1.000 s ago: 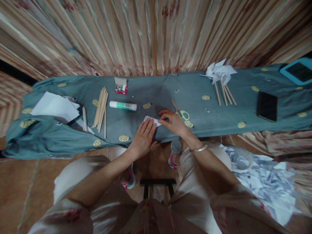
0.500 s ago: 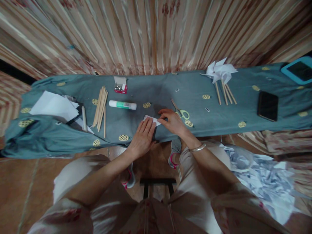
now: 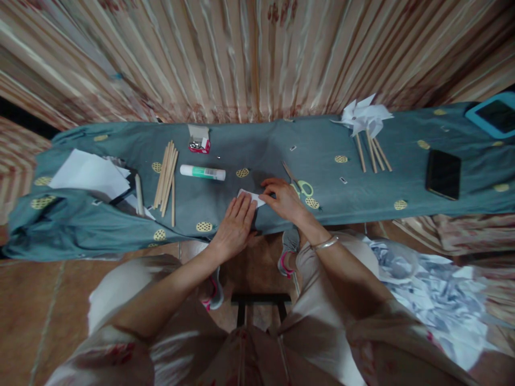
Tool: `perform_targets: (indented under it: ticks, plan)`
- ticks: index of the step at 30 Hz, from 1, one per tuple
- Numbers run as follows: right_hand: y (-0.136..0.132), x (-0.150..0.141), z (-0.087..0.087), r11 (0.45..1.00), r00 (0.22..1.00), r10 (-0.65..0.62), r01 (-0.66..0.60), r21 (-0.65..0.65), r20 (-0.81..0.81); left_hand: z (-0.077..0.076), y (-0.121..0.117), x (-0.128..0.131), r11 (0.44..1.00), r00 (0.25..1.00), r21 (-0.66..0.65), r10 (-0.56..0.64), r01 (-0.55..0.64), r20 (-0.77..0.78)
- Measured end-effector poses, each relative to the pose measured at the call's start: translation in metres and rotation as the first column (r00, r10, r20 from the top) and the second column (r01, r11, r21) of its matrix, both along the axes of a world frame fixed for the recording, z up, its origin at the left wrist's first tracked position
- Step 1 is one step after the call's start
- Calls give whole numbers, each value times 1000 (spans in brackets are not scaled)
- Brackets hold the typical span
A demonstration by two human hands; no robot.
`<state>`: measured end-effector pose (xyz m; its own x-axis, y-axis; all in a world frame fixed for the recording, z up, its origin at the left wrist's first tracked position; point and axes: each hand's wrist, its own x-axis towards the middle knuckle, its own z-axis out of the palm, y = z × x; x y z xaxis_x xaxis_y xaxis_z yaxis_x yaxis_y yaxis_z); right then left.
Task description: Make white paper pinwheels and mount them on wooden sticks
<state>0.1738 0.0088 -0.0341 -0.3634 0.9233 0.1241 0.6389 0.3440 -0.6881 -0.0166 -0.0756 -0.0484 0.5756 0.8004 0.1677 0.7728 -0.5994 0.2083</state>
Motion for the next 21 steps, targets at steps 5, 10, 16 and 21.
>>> perform_targets:
  ticks: [5,10,16,21]
  plan:
    - [0,-1,-1,1000,1000,-1,1,20,0,0,-1,0,1000,1000,-9,9,-9,-2]
    - [1,-1,-1,1000,1000,3,-3,19,19,0,-1,0,1000,1000,-12,18,-18,-12]
    - [0,-1,-2,999,1000,4,-4,34,16,-2,-1,-1,1000,999,-17,11,-12,-30]
    - [-5,-1,-2,998,1000,2,-3,60,19,-3,0,-1,1000,999,-19,7,-8,-31]
